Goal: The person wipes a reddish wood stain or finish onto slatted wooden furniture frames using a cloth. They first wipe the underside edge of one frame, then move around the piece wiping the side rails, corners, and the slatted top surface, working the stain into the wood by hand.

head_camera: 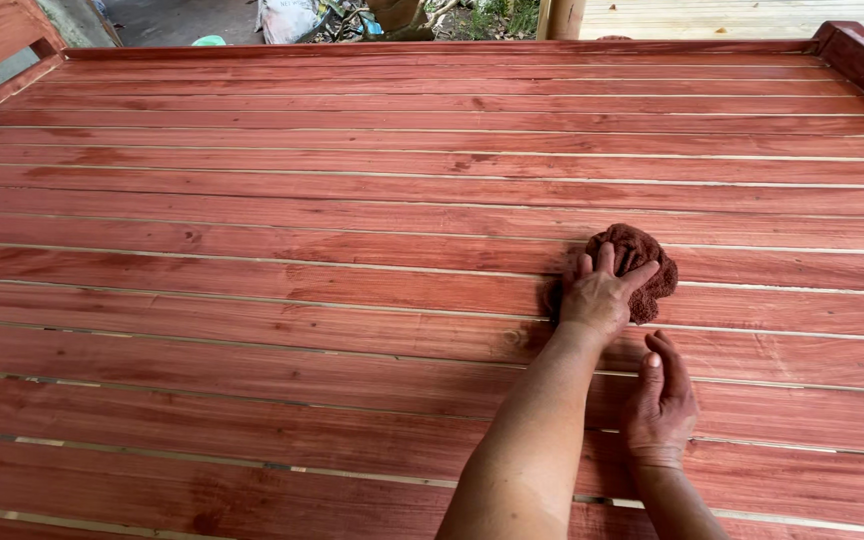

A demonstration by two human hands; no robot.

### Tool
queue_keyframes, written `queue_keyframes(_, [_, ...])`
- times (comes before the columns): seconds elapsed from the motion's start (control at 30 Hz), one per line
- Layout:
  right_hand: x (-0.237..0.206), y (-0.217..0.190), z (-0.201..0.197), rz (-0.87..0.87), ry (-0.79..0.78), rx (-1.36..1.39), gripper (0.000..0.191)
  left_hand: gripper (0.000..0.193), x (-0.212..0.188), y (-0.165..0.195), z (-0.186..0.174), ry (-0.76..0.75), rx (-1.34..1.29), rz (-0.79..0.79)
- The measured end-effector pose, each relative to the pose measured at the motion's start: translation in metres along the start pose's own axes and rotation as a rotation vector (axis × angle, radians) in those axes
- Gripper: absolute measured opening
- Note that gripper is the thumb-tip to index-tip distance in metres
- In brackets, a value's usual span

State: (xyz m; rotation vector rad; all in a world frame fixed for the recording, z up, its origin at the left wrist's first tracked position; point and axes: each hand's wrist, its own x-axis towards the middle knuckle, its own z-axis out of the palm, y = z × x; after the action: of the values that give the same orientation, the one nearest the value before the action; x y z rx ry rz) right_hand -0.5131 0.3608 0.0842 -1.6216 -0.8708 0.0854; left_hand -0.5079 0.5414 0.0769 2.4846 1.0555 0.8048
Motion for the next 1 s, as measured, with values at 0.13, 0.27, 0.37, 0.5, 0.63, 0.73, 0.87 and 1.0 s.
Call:
queue_keyframes(0.13, [0.006, 0.017, -0.004, -0.014, 0.0, 0.103, 0.044, 0.061, -0.005, 0.005, -0.027, -0.01, 0.058, -0.04])
queue_keyframes(0.27, [0.01, 0.021, -0.008, -0.015, -0.013, 0.114, 0.043, 0.055, -0.013, -0.022, -0.065, 0.064, 0.067, -0.105])
queue_keyframes(0.37, [0.001, 0.002, -0.001, -0.084, 0.067, -0.288, 0.039, 0.049, -0.027, -0.065, -0.109, 0.062, 0.094, -0.18])
queue_keyframes(0.5, [-0.041, -0.052, 0.062, -0.037, 0.089, -0.208, 0.038, 0.05, -0.054, -0.132, -0.171, 0.07, 0.1, -0.251])
queue_keyframes(0.63, [-0.094, -0.119, 0.168, 0.081, 0.029, 0.102, 0.039, 0.052, -0.083, -0.227, -0.239, 0.145, 0.153, -0.287])
queue_keyframes(0.73, [-0.13, -0.166, 0.238, 0.153, -0.007, 0.199, 0.04, 0.054, -0.109, -0.318, -0.294, 0.251, 0.187, -0.299])
queue_keyframes(0.87, [-0.163, -0.209, 0.315, 0.211, -0.06, 0.238, 0.042, 0.047, -0.14, -0.437, -0.372, 0.322, 0.231, -0.384])
queue_keyframes(1.0, [-0.177, -0.221, 0.361, 0.107, -0.047, 0.305, 0.044, 0.046, -0.165, -0.516, -0.433, 0.378, 0.268, -0.437])
